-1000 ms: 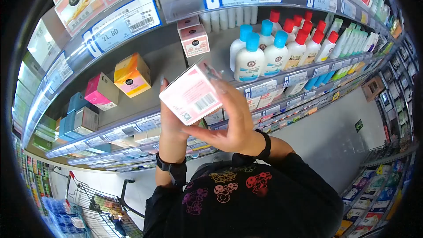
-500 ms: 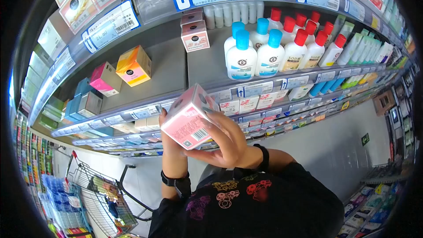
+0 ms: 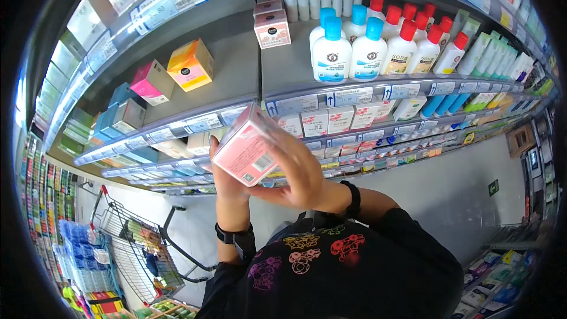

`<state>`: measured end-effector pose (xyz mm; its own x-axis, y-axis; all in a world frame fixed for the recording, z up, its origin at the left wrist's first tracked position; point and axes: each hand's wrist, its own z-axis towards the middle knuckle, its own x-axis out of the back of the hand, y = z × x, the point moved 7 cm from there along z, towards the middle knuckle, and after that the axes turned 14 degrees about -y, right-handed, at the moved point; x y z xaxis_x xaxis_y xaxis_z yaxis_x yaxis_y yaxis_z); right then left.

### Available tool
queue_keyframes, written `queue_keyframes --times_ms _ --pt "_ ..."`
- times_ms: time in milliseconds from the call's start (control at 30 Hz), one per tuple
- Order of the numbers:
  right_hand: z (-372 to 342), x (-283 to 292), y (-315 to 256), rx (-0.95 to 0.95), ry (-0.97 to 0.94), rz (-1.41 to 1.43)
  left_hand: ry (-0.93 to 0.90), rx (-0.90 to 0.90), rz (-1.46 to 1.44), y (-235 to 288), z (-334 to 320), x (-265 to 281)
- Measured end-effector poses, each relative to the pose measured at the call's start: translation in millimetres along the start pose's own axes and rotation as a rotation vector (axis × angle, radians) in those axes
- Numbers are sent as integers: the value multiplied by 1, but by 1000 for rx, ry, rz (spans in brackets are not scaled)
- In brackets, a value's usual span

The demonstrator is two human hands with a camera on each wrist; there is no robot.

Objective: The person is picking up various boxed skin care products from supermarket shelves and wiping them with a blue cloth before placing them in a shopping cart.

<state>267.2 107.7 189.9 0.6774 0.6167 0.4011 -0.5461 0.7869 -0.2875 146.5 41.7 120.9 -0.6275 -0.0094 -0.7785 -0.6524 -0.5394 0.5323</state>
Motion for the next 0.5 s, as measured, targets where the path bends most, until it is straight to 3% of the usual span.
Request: queue_keyframes --times_ms 33,67,100,133,233,333,500 --pt "5 2 2 -41 3 -3 -125 2 -49 7 5 -9" --pt "6 2 7 -119 -20 -25 -22 -17 85 13 5 -8" --pt "3 0 21 -216 34 202 88 -22 220 20 6 -13" --pt "1 -7 36 -311 81 431 84 -49 398 27 11 -20" --pt "3 -25 56 -348 237 1022 16 -99 831 47 16 -28" --pt "4 -34 65 -335 180 1102 -116 -134 865 52 9 -27" --pt "3 -45 62 -403 216 1112 -129 -112 878 59 10 -20"
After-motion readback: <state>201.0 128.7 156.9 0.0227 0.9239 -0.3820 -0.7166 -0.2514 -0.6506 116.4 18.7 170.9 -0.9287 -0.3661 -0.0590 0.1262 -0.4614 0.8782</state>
